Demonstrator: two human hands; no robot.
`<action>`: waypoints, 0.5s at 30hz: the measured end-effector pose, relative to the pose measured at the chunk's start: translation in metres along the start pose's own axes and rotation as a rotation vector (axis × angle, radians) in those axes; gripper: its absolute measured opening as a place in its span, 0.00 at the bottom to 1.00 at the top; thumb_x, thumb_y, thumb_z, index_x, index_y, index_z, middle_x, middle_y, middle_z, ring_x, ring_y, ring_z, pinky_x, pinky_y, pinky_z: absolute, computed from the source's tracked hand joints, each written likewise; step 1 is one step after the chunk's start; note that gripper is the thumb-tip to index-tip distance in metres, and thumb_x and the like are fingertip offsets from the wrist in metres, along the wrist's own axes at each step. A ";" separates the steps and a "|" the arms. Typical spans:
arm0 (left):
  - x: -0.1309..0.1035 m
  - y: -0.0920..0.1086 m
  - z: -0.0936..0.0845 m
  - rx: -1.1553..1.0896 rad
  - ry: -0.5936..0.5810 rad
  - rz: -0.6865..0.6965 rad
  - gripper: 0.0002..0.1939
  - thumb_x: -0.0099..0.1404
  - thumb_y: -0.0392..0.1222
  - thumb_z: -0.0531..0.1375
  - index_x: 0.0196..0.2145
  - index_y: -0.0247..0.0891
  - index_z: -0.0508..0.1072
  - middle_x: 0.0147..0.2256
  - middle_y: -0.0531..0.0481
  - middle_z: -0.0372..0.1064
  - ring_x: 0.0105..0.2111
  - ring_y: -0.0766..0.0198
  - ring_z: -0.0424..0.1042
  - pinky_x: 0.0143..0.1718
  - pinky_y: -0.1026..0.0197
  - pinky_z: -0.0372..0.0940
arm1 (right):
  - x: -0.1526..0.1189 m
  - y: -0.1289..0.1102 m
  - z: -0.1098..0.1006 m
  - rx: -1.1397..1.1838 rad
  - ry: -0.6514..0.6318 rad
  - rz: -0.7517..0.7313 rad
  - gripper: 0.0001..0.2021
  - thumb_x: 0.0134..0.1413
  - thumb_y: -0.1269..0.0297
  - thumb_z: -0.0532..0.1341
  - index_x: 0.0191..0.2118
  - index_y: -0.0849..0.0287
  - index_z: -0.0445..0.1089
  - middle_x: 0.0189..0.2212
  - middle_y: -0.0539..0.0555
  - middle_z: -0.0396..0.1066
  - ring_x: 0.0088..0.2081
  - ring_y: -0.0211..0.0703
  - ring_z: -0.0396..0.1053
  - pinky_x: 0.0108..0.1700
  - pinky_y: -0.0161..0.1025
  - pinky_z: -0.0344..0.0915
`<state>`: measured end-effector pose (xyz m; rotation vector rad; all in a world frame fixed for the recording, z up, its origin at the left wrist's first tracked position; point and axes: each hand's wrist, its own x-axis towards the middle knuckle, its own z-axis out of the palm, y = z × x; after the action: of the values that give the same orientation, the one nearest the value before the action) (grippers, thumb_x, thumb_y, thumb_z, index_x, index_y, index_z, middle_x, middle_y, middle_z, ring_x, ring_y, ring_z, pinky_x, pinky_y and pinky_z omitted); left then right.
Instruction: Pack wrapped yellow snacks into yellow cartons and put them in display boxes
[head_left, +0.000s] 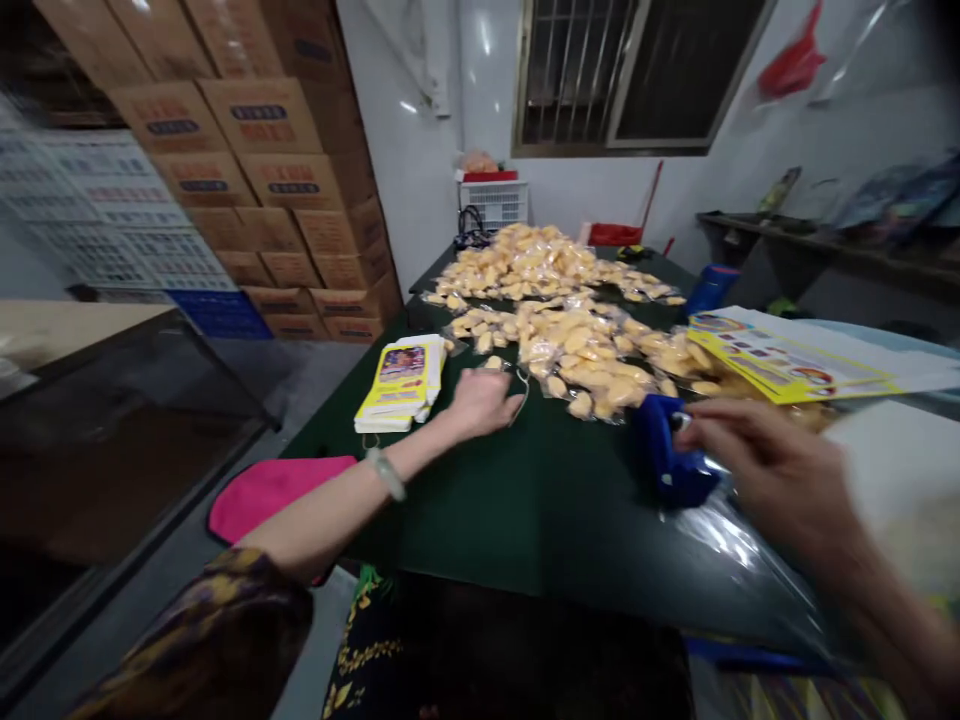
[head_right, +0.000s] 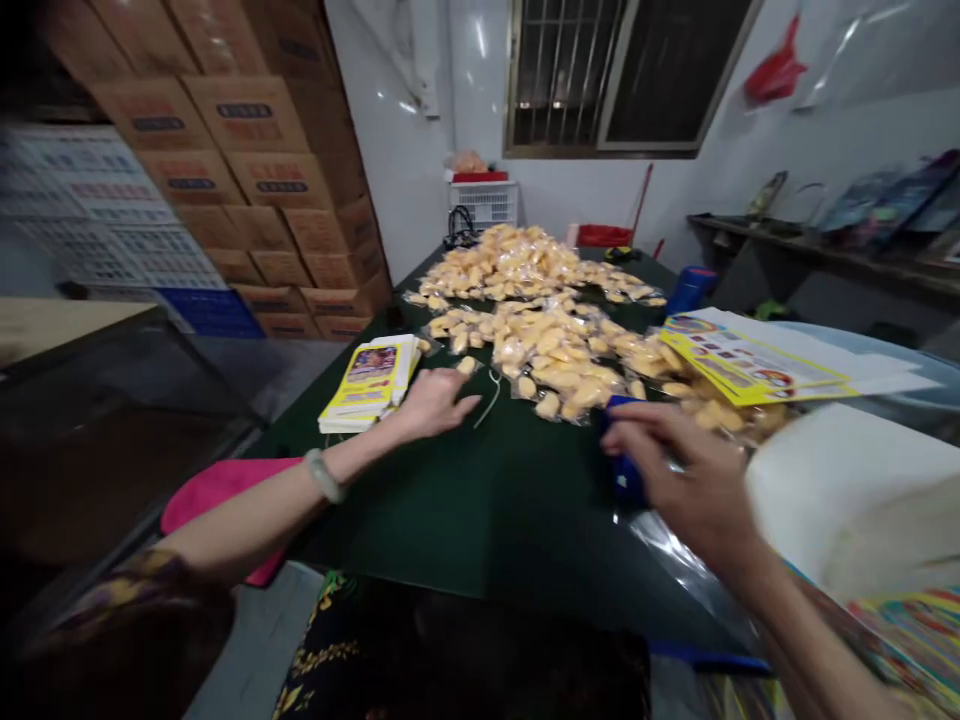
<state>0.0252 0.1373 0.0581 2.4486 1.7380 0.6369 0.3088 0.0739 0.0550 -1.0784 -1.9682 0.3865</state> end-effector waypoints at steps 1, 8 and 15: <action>-0.011 -0.034 -0.008 0.042 0.015 -0.072 0.14 0.61 0.47 0.58 0.39 0.34 0.73 0.44 0.34 0.69 0.54 0.37 0.61 0.55 0.34 0.53 | 0.017 -0.012 0.021 0.037 -0.007 -0.037 0.09 0.61 0.54 0.54 0.40 0.45 0.69 0.29 0.52 0.73 0.32 0.47 0.72 0.37 0.49 0.73; -0.061 -0.157 -0.013 0.129 -0.157 -0.261 0.28 0.62 0.50 0.57 0.59 0.46 0.62 0.64 0.37 0.50 0.63 0.26 0.40 0.48 0.21 0.50 | 0.191 -0.074 0.218 -0.181 -0.417 -0.209 0.16 0.64 0.68 0.46 0.50 0.59 0.67 0.48 0.56 0.73 0.48 0.41 0.71 0.50 0.38 0.66; -0.063 -0.156 -0.004 0.264 -0.254 -0.242 0.31 0.67 0.54 0.48 0.65 0.49 0.48 0.67 0.37 0.38 0.64 0.25 0.35 0.46 0.19 0.51 | 0.264 -0.080 0.324 -0.492 -0.531 -0.114 0.19 0.59 0.61 0.55 0.52 0.67 0.67 0.53 0.69 0.68 0.55 0.57 0.65 0.55 0.49 0.59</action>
<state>-0.1316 0.1344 -0.0023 2.2887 2.0708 0.0722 -0.0644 0.2784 0.0468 -1.2425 -2.6794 0.1283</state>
